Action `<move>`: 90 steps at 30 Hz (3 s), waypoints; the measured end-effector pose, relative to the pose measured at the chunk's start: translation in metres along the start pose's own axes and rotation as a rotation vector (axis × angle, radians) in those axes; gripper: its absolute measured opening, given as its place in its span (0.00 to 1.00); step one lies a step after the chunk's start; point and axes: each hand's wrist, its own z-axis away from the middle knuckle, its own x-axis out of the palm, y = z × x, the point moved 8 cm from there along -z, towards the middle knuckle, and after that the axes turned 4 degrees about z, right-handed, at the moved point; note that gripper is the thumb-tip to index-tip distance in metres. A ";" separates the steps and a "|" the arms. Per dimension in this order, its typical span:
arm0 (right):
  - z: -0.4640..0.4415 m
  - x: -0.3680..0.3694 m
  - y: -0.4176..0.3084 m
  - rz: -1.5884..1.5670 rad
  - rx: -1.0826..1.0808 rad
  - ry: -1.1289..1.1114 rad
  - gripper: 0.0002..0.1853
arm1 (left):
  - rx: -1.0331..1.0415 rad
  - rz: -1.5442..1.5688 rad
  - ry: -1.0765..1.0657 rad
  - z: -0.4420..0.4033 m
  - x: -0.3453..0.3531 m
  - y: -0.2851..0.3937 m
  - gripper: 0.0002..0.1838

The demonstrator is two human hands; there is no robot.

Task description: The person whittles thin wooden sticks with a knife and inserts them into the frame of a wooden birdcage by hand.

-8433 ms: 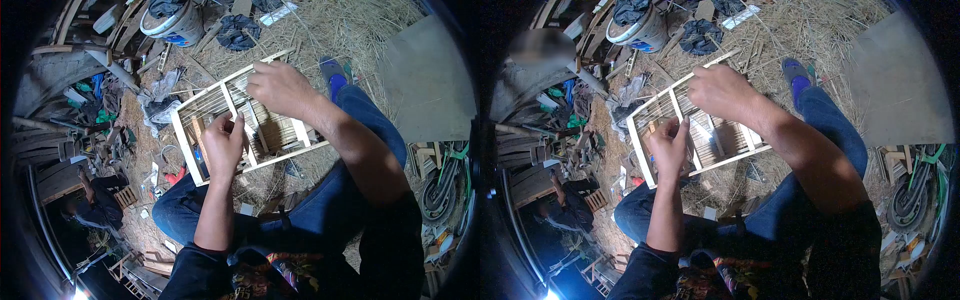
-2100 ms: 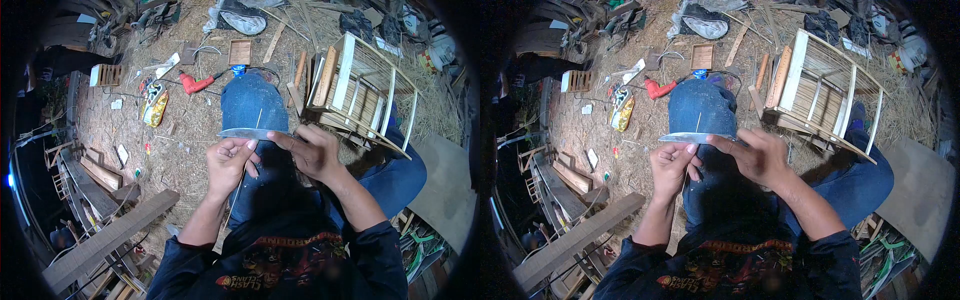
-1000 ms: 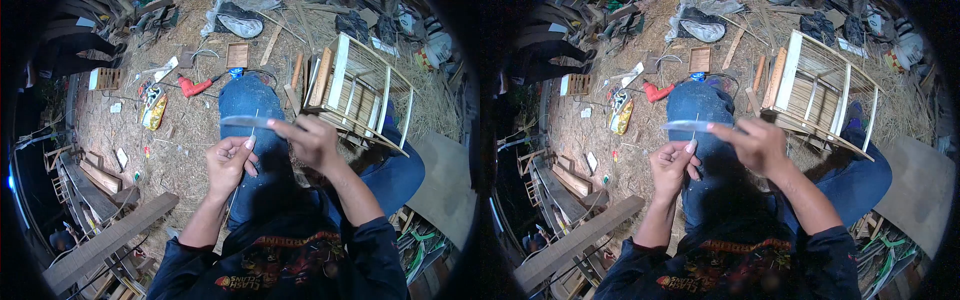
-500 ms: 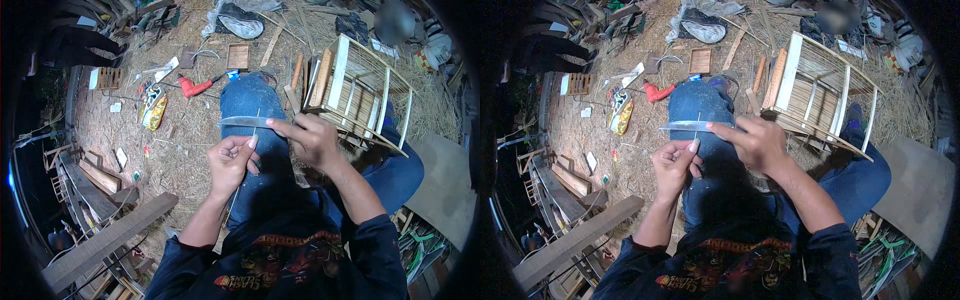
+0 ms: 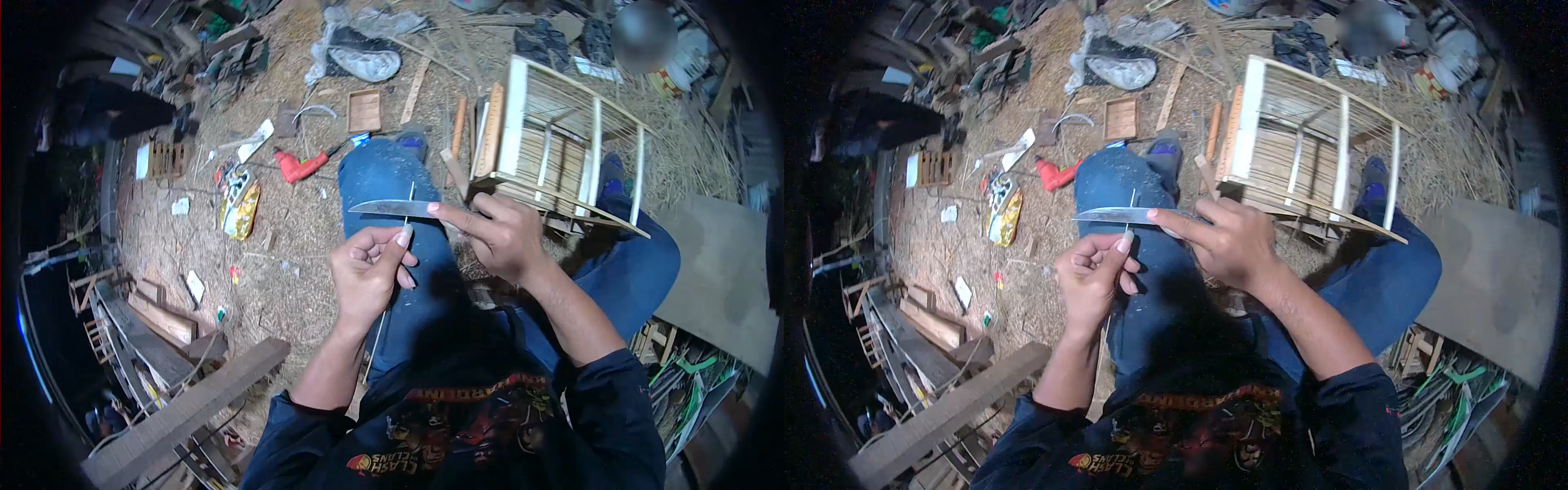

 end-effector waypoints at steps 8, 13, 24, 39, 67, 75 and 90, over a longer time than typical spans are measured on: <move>0.057 -0.085 0.055 0.060 0.198 0.143 0.31 | 0.032 0.034 -0.281 -0.006 0.123 0.019 0.09; 0.125 -0.155 0.090 0.119 0.408 0.222 0.27 | -0.032 -0.005 -0.546 0.013 0.227 -0.001 0.10; 0.337 -0.240 0.133 0.133 0.918 0.504 0.16 | -0.209 -0.170 -0.992 0.108 0.402 -0.089 0.12; 0.445 -0.252 0.142 0.236 1.280 0.428 0.17 | -0.164 -0.477 -1.143 0.167 0.490 -0.135 0.12; 0.478 -0.220 0.170 0.193 1.306 0.410 0.21 | -0.130 -0.545 -1.058 0.174 0.499 -0.146 0.09; 0.460 -0.225 0.159 0.274 1.109 0.533 0.22 | -0.106 -0.535 -1.058 0.175 0.499 -0.144 0.08; 0.470 -0.225 0.173 0.319 1.207 0.455 0.22 | -0.105 -0.558 -1.052 0.171 0.498 -0.142 0.11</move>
